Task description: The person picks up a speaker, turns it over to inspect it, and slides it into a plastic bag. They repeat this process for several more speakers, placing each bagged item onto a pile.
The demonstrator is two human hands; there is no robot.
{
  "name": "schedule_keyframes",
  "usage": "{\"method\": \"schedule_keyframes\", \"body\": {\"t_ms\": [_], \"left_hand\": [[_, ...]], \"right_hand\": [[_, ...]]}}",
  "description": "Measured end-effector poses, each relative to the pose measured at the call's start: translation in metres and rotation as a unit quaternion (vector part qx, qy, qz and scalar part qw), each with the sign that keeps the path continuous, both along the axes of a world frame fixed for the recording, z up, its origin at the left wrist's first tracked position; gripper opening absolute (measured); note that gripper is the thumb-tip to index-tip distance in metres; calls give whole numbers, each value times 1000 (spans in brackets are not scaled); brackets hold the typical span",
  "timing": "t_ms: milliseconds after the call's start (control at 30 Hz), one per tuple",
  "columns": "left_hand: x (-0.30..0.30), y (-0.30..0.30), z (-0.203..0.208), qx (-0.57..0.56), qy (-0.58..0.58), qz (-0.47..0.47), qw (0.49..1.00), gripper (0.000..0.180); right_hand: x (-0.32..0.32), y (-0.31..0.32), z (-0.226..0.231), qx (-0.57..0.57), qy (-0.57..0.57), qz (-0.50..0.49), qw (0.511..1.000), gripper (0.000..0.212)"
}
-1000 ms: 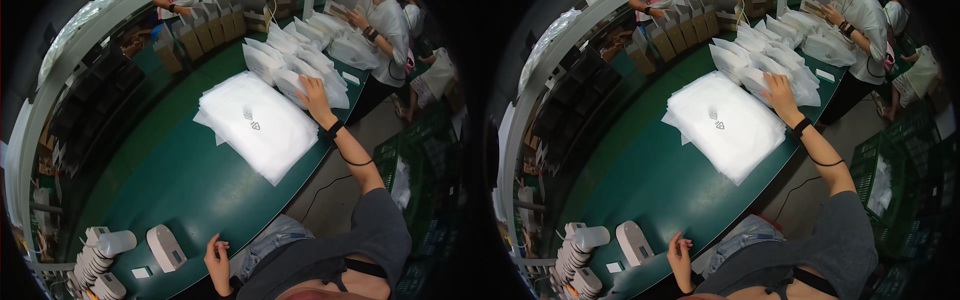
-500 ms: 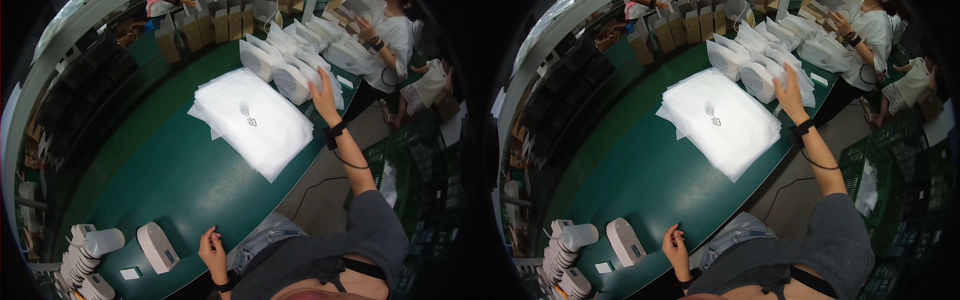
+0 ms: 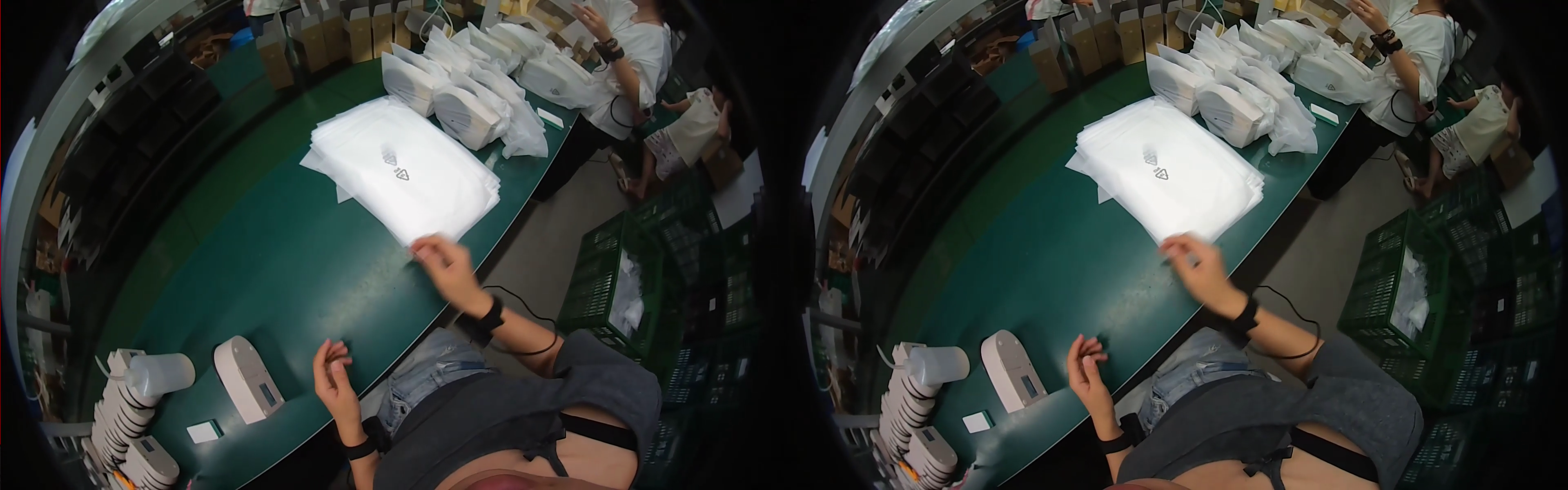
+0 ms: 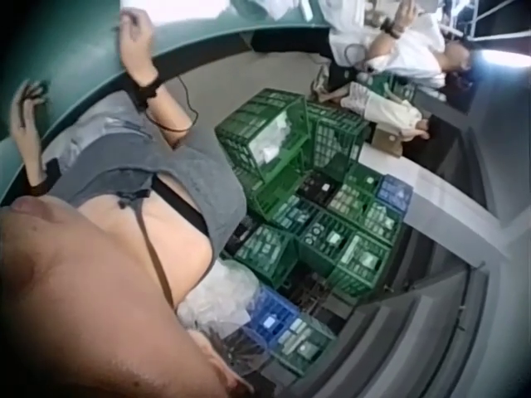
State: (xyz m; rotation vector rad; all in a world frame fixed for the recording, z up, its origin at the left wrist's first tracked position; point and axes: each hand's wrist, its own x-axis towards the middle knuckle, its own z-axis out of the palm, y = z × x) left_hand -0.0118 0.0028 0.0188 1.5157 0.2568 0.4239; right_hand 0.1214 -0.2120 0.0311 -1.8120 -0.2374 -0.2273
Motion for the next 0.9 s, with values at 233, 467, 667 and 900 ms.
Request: {"method": "schedule_keyframes", "body": {"t_ms": [233,467,667,900], "left_hand": [[-8,-11,-7,141,6,21,990,34],[-42,11,23,385,-96,106,912,37],[-42,58,51,465,-77,434,768,45],[-44,65,39,269,77,301,912,52]], "right_hand": [[-71,101,-13,77,89,293,949,16],[-61,98,-26,173,218,322,905,15],[-63,105,-28,134,188,354,906,17],[-76,101,-6,215,280,330,875,29]]}}
